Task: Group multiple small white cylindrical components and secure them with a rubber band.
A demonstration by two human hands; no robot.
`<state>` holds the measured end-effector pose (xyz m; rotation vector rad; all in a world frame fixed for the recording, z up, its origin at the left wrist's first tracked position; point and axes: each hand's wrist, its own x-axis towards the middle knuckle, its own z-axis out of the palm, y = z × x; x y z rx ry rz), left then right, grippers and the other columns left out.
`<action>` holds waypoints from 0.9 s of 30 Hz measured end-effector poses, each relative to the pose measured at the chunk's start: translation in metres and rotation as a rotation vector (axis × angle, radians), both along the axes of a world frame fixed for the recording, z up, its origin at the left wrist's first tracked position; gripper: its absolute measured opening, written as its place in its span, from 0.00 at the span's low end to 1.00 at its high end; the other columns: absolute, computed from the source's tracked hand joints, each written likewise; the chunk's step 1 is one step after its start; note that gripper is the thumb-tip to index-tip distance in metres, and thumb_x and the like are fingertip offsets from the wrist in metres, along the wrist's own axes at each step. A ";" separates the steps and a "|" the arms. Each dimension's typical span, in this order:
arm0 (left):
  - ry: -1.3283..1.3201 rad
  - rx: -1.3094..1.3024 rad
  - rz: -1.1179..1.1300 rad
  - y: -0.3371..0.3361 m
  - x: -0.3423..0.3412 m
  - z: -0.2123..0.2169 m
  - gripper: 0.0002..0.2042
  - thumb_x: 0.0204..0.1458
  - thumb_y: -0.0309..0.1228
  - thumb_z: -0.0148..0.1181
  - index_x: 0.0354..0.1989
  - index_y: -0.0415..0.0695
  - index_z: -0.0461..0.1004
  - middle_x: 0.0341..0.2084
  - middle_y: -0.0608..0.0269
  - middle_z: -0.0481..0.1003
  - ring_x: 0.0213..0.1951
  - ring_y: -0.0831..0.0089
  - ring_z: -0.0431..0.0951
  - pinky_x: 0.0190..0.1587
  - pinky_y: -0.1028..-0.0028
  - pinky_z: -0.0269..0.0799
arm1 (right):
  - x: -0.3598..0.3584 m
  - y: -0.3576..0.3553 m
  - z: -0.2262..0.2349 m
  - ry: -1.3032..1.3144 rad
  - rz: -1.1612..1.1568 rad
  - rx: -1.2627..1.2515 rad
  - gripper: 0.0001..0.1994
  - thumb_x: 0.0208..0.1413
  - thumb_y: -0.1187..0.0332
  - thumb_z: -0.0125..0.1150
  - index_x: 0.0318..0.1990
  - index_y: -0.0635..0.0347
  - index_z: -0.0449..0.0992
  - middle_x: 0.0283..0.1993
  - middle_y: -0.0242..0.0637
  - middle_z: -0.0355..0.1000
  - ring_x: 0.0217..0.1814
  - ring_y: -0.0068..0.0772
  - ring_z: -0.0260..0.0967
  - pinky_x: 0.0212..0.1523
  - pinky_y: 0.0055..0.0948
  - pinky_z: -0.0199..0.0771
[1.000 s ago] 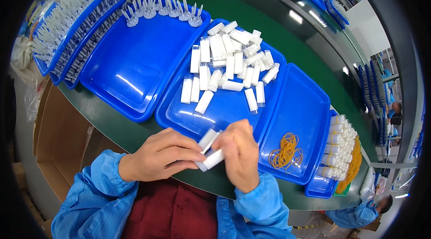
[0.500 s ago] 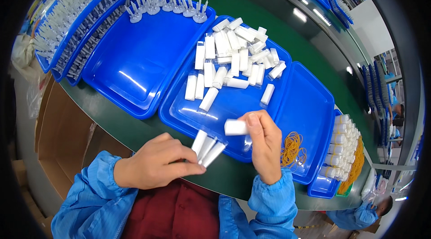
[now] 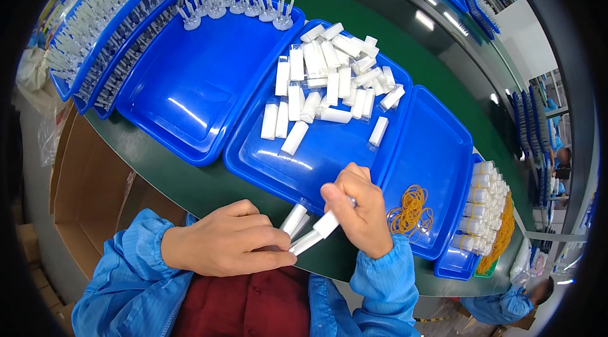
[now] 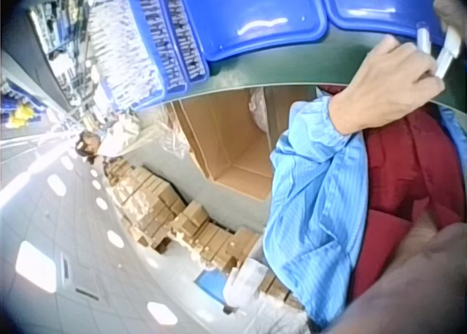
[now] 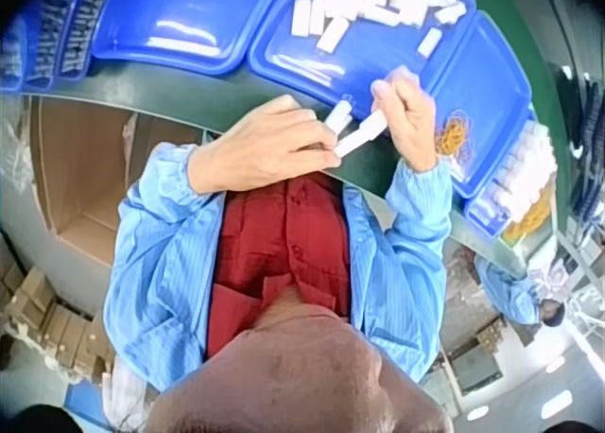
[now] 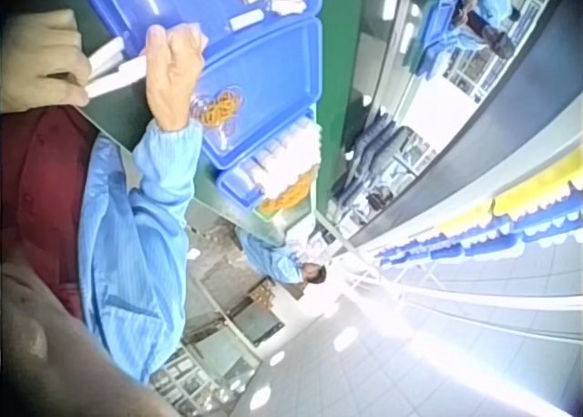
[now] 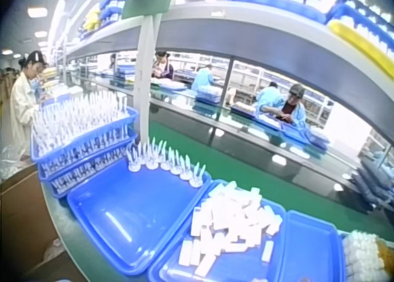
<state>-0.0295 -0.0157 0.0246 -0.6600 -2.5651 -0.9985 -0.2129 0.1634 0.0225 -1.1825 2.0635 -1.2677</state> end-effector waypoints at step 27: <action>-1.125 1.269 -0.048 0.024 -0.029 -0.004 0.25 0.62 0.35 0.62 0.63 0.37 0.61 0.51 0.61 0.70 0.51 0.77 0.73 0.52 0.73 0.72 | 0.060 0.009 0.008 0.535 0.023 -0.121 0.40 0.38 0.57 0.73 0.61 0.69 0.68 0.54 0.49 0.74 0.52 0.52 0.73 0.57 0.44 0.71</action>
